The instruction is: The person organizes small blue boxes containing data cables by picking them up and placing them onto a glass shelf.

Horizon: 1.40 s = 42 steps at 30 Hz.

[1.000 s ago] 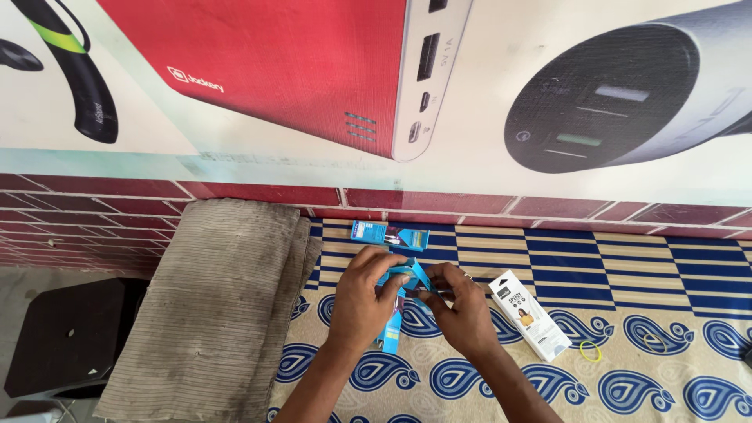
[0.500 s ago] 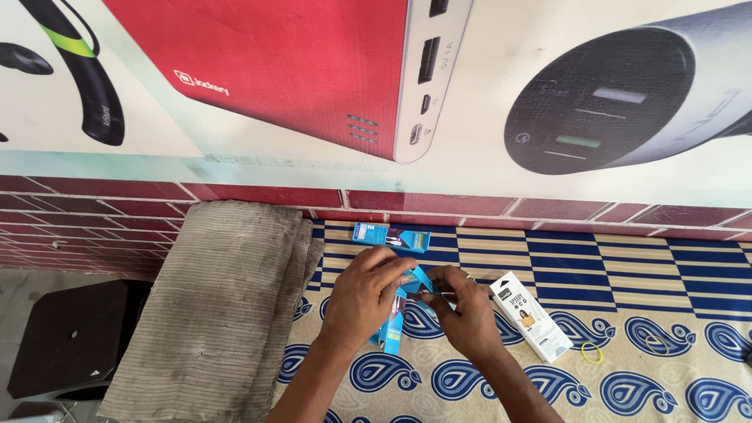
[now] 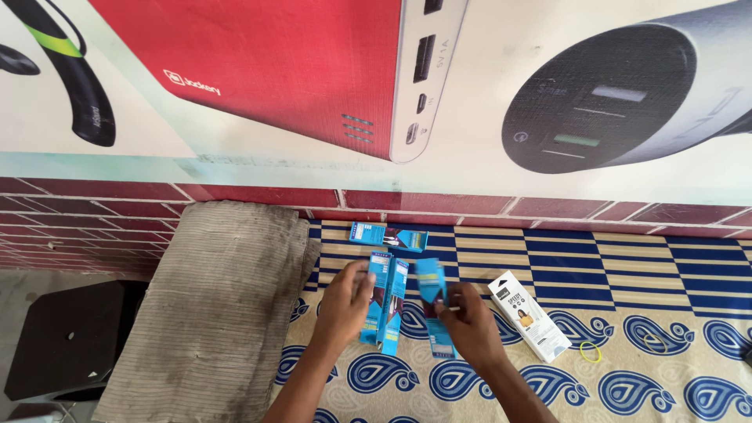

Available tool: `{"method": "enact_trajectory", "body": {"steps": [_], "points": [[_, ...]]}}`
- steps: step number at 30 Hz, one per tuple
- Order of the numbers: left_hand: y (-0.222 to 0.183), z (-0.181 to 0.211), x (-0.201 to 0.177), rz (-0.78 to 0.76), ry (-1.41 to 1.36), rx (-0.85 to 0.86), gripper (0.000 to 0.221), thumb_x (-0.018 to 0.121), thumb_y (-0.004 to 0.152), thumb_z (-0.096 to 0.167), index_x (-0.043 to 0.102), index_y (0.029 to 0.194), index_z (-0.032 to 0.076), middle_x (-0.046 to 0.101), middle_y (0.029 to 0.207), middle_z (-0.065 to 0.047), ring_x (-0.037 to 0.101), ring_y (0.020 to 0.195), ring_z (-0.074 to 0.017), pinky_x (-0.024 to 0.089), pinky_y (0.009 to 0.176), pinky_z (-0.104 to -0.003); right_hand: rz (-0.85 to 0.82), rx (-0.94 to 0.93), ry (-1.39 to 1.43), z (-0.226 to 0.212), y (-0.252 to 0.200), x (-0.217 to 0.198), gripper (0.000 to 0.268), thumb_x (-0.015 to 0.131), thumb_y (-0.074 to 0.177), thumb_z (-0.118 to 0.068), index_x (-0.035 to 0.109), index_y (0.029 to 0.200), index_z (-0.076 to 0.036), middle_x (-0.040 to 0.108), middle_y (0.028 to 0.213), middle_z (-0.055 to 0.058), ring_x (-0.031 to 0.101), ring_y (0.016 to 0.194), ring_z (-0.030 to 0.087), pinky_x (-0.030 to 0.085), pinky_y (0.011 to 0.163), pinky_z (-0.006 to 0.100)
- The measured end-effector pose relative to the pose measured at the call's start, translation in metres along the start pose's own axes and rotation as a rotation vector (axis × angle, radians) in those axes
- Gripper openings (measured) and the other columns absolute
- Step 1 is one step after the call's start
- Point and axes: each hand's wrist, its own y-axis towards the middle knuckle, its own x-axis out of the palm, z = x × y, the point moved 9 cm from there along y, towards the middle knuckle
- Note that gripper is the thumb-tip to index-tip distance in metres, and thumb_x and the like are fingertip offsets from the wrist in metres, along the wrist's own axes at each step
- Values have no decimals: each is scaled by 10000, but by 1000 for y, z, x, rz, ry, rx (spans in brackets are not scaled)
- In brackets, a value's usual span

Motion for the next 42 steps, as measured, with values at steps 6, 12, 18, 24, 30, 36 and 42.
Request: {"method": "enact_trajectory", "body": {"steps": [6, 12, 18, 24, 30, 36, 42], "points": [[29, 3, 26, -69, 609, 298, 453, 658, 947, 169, 560, 1380, 77, 633, 1290, -134, 605, 1216, -314, 495, 1017, -473, -32, 260, 62, 45, -8, -1, 318, 642, 947, -159, 522, 1221, -52, 805, 943, 171, 549, 614, 167, 415, 534, 337], [102, 29, 83, -183, 895, 398, 595, 699, 880, 120, 511, 1444, 89, 546, 1416, -126, 484, 1341, -308, 422, 1048, -553, -23, 216, 126, 40, -7, -1, 304, 663, 928, -151, 537, 1190, -62, 808, 927, 130, 564, 615, 121, 444, 528, 301], [129, 13, 117, -359, 1207, 207, 604, 711, 875, 88, 517, 1440, 179, 464, 1496, -81, 399, 1418, -293, 293, 1158, -586, -11, 247, 91, 32, -6, -15, 298, 658, 928, -154, 534, 1181, -58, 789, 935, 135, 573, 634, 148, 438, 545, 321], [105, 62, 99, -145, 1006, 531, 522, 693, 884, 121, 564, 1390, 118, 556, 1314, -93, 520, 1279, -267, 278, 1133, -610, 50, 133, 186, 21, 4, -27, 269, 633, 945, -147, 545, 1167, -23, 825, 997, 143, 754, 839, 130, 548, 662, 276], [54, 114, 64, -167, 251, 619, 474, 600, 992, 203, 523, 1436, 56, 563, 1287, -122, 606, 1154, -308, 504, 947, -461, 211, 59, 407, -2, 3, -51, 321, 625, 938, -130, 608, 1242, -30, 786, 993, 109, 709, 836, 122, 561, 672, 263], [4, 88, 88, -453, -268, 213, 422, 525, 1047, 275, 499, 1423, 87, 576, 1237, -103, 617, 1057, -265, 555, 874, -420, 381, -130, 189, -41, -30, -75, 221, 681, 938, -89, 654, 1133, 13, 783, 944, 123, 684, 757, 136, 541, 621, 278], [-21, 78, 97, -432, -312, 237, 413, 615, 1034, 312, 562, 1352, 54, 655, 1229, -122, 667, 1149, -249, 556, 967, -407, 361, -216, 21, -65, -56, -63, 264, 711, 887, -111, 621, 1117, -16, 799, 974, 105, 807, 865, 178, 651, 655, 296]]}}
